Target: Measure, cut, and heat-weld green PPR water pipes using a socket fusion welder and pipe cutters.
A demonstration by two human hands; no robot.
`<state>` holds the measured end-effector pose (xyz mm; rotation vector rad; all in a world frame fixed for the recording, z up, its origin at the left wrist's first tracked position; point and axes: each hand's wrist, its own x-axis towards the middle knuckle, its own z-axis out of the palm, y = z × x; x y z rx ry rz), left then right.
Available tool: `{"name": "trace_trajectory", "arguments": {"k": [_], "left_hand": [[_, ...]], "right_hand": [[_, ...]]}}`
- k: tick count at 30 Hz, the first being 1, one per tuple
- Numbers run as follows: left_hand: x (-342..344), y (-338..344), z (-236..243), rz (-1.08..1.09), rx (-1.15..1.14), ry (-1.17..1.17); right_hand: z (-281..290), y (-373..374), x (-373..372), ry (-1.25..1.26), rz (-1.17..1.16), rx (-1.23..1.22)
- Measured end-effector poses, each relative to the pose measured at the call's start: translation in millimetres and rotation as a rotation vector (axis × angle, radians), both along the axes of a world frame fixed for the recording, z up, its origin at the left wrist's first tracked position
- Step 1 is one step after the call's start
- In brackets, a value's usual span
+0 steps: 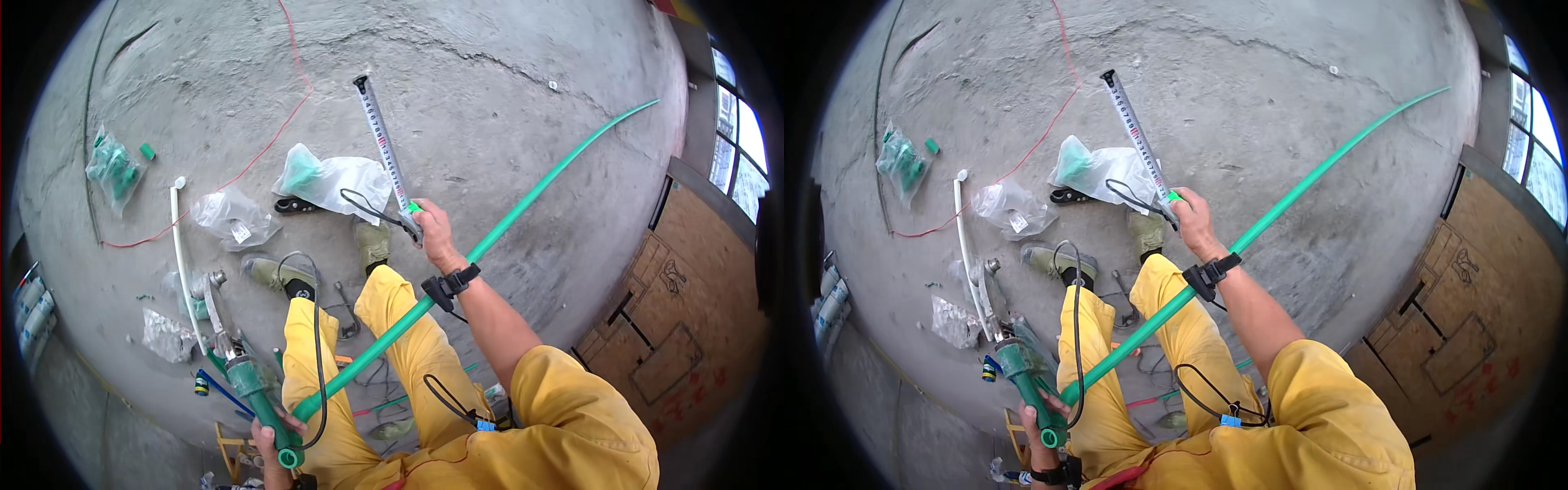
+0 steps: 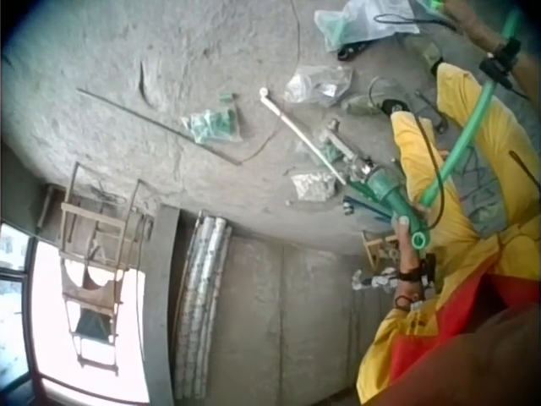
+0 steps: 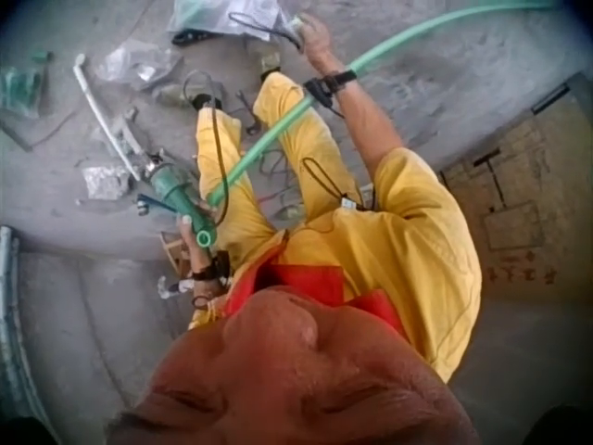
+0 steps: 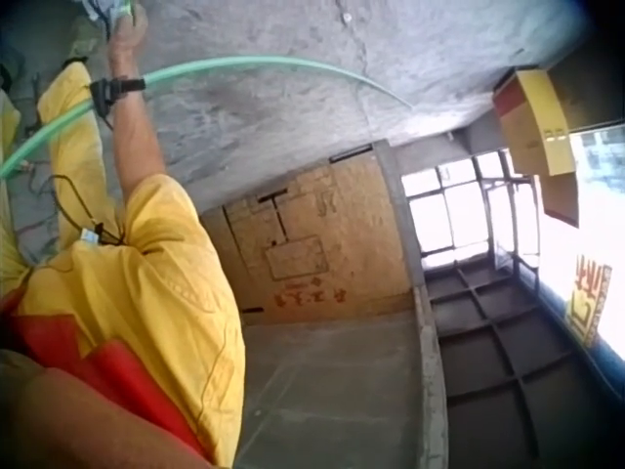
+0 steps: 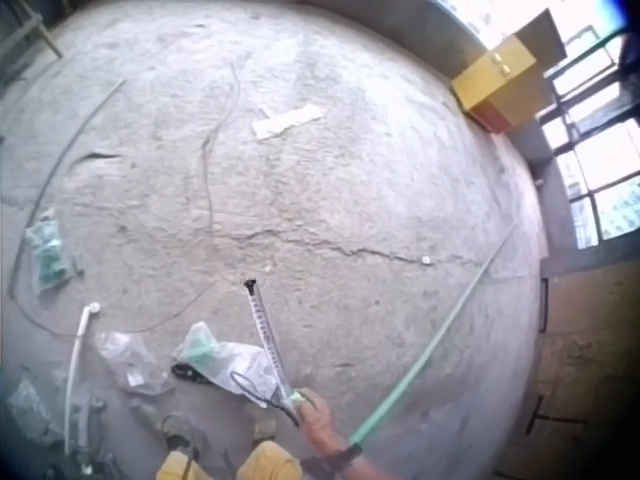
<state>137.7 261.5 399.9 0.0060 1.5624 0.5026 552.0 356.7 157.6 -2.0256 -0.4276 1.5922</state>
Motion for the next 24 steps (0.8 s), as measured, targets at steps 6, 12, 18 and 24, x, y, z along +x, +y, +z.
{"name": "trace_trajectory", "arguments": {"k": [6, 12, 18, 24], "left_hand": [[0.4, -0.6, -2.5, -0.058, 0.031, -0.013], [0.7, 1.5, -7.7, -0.112, 0.066, -0.047], [-2.4, 8.8, -15.2, -0.042, 0.067, -0.101], [7.5, 19.3, -12.7, -0.026, 0.104, -0.188]], "right_hand": [[17.2, -2.8, -7.0, -0.199, 0.222, -0.014], [150.1, 12.2, 97.7, -0.865, 0.689, 0.421], [282.4, -41.0, 167.9, -0.801, 0.896, 0.235], [279.0, -48.7, 12.0, -0.382, 0.951, 0.247]]}}
